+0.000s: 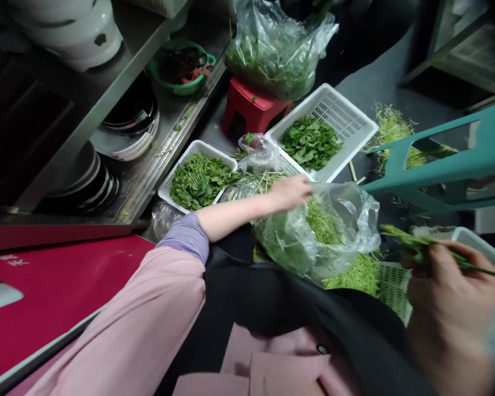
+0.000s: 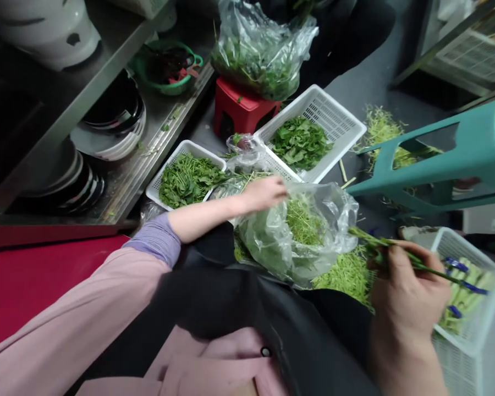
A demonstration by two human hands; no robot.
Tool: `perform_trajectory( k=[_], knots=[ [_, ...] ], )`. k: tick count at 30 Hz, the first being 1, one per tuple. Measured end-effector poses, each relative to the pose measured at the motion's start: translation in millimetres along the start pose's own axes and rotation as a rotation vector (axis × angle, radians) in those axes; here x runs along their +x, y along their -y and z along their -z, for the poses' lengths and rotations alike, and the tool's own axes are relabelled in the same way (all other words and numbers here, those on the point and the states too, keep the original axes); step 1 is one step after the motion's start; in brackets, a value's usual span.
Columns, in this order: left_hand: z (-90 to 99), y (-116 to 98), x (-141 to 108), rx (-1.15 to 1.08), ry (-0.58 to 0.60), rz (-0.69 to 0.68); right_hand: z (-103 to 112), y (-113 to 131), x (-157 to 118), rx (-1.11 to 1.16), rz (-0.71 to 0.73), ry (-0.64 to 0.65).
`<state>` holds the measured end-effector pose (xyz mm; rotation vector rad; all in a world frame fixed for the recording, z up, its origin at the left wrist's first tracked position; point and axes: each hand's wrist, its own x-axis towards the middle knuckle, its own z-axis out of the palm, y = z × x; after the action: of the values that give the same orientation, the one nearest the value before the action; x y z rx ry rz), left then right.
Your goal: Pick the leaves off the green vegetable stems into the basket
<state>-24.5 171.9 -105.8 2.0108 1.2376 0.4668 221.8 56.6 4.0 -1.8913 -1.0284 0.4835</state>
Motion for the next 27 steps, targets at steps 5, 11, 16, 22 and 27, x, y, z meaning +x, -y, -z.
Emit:
perform_trajectory(
  k=[5, 11, 16, 22, 27],
  knots=[
    [18.4, 151, 9, 0.154, -0.041, 0.553, -42, -2, -6, 0.131, -0.080, 0.135],
    [5.0, 228, -2, 0.197, 0.032, 0.688, -81, 34, -5, 0.070, -0.064, 0.394],
    [53.9, 294, -73, 0.118, -0.238, 0.710, -139, 64, -9, 0.170, -0.158, 0.658],
    [50.9, 323, -163, 0.233, -0.345, 0.977, -281, 79, -33, 0.201, -0.362, 1.035],
    [-9.5, 297, -225, 0.119, -0.120, 0.793, -395, 62, -66, -0.002, -0.433, 1.205]
  ],
)
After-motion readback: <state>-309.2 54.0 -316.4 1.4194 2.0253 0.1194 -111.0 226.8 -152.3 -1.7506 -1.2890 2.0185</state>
